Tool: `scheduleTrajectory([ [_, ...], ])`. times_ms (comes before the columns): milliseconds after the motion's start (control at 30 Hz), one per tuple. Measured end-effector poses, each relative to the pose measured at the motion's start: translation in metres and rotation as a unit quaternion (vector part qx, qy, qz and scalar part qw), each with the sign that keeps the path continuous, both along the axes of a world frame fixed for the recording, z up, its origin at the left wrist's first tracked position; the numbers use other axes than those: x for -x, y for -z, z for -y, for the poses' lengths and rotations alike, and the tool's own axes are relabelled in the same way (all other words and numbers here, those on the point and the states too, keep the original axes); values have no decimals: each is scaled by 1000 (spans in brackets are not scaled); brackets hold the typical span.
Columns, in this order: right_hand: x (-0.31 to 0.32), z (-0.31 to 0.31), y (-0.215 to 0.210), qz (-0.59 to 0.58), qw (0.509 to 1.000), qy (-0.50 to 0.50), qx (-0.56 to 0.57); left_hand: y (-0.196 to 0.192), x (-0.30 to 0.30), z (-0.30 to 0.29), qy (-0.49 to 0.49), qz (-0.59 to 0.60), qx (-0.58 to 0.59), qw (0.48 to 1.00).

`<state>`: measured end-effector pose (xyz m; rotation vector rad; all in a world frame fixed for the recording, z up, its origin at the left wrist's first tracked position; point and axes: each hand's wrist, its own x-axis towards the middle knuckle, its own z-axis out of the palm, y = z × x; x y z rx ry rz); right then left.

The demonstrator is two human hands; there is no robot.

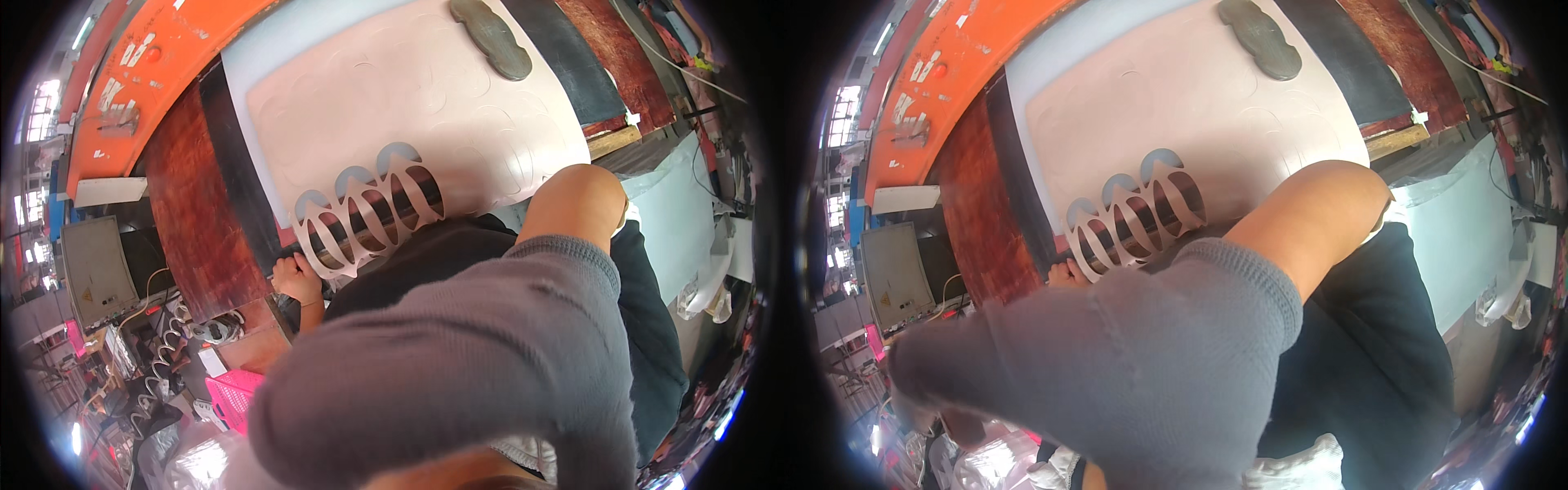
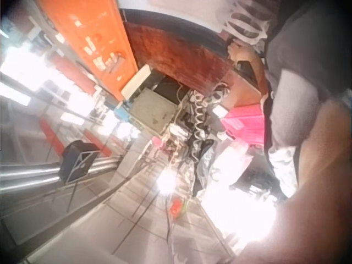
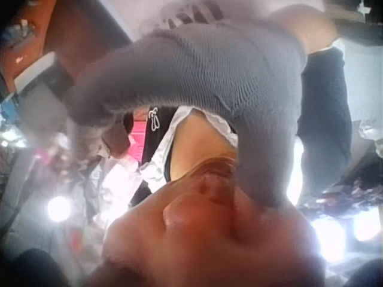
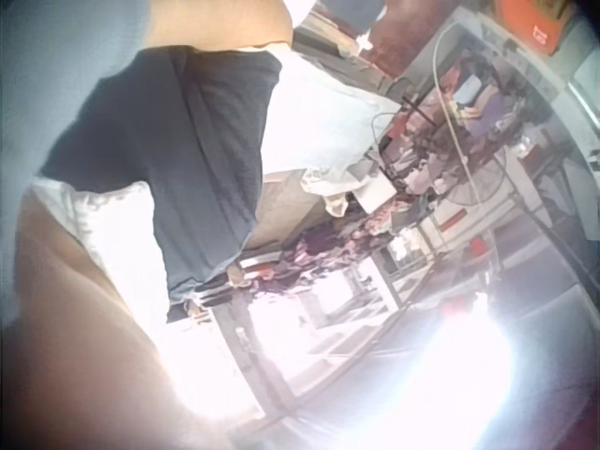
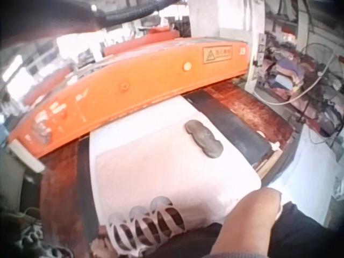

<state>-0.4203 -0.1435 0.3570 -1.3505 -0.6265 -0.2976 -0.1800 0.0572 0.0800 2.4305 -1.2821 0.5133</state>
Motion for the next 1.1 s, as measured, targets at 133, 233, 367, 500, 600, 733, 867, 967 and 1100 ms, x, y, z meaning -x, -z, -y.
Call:
scheduleTrajectory([
  [133,-5,-10,3,10,1000,-22,11,4,-2,-3,-10,-3,-7,1000],
  [233,-8,-12,7,18,999,-31,18,5,-3,-3,-4,-19,0,1000],
  [367,-9,-10,10,26,999,-32,24,4,-2,-2,3,-18,22,1000],
  [500,-8,-4,6,26,999,-20,25,3,-1,-1,1,-13,25,1000],
  [600,-7,1,2,31,999,-16,28,3,-2,-2,-5,-14,12,1000],
  [733,-7,2,-4,40,998,-5,41,3,-3,0,-12,-2,-2,1000],
  [867,9,19,5,46,997,60,25,1,-5,0,-13,-1,-17,1000],
  [967,43,76,47,-24,949,312,-39,-2,-9,0,9,-2,-15,1000],
  [1100,136,178,172,-285,584,759,35,-1,-15,3,5,-20,-6,1000],
])
